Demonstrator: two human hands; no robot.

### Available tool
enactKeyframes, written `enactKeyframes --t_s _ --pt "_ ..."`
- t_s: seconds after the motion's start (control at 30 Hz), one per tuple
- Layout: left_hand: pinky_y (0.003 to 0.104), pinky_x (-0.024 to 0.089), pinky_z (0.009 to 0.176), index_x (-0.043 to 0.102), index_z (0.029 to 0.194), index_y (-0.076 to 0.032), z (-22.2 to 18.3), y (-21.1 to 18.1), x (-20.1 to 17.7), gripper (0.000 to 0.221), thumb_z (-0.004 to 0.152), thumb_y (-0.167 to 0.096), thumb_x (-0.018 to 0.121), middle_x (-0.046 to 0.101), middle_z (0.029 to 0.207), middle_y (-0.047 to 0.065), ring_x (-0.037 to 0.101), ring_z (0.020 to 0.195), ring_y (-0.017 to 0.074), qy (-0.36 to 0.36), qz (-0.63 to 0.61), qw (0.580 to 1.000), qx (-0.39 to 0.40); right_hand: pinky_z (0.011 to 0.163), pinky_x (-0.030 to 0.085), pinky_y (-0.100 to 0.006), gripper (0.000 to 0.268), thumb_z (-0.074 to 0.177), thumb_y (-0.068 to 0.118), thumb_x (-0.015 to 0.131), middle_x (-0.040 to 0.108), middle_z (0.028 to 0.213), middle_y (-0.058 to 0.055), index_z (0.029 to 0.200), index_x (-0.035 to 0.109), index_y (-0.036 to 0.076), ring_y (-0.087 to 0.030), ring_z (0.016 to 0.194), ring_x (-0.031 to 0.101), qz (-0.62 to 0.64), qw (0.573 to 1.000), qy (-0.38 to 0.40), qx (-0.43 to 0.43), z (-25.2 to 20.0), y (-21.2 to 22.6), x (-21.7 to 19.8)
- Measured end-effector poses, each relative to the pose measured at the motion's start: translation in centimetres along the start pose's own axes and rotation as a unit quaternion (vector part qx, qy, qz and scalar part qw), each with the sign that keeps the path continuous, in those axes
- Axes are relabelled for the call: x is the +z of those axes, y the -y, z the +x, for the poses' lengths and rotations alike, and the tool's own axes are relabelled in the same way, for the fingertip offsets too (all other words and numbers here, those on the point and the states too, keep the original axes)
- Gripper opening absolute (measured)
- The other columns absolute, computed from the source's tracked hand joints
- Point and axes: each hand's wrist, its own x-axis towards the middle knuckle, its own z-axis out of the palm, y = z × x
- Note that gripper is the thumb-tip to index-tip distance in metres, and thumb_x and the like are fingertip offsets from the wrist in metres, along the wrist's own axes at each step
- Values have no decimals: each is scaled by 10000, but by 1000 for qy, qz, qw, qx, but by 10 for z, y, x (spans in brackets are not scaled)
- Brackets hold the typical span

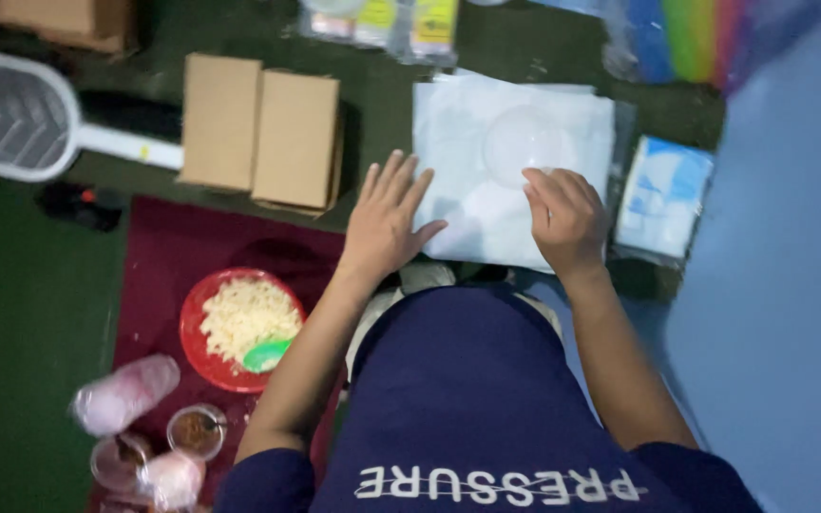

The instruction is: Packaging food items by scooping toppings into bags, wrapping rice balls, and assembling them into boxes

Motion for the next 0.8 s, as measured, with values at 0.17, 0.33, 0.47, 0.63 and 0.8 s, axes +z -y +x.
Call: enactKeyframes --t_s 0.17,0.33,0.47,0.63,0.8 --pt "580 356 1186 551 1479 -116 -27 8 -25 863 795 -548 850 554 1485 182 474 1440 395 -22 25 997 -66 883 563 -468 201 1058 185 714 709 1024 -130 1220 778 86 -377 1055 702 39 994 36 -91 29 39 20" --pt "583 367 1193 479 1532 -111 -81 19 -47 928 829 -635 781 532 1508 175 462 1454 394 -68 61 978 -188 918 547 -470 191 1068 166 695 706 1045 -141 1211 766 62 -384 1072 698 130 969 94 -188 57 81 48" --pt "582 361 1202 457 1553 -115 -144 21 -64 956 829 -668 750 531 1520 156 460 1464 379 -122 89 943 -296 921 545 -454 192 1079 175 668 715 1060 -119 1199 775 71 -355 1070 711 176 937 121 -275 78 133 71" --pt "598 368 1179 450 1564 -114 -222 15 -93 959 827 -651 747 524 1532 156 453 1463 390 -177 116 883 -418 915 548 -452 184 1051 168 684 712 1038 -132 1177 776 71 -355 1048 716 235 884 142 -379 92 205 117" --pt "624 400 1125 501 1521 -90 -295 4 -115 927 816 -625 777 567 1466 182 500 1403 430 -222 114 824 -508 907 561 -445 209 999 128 728 729 1064 -137 1198 769 80 -352 1046 718 280 830 186 -445 93 295 145"
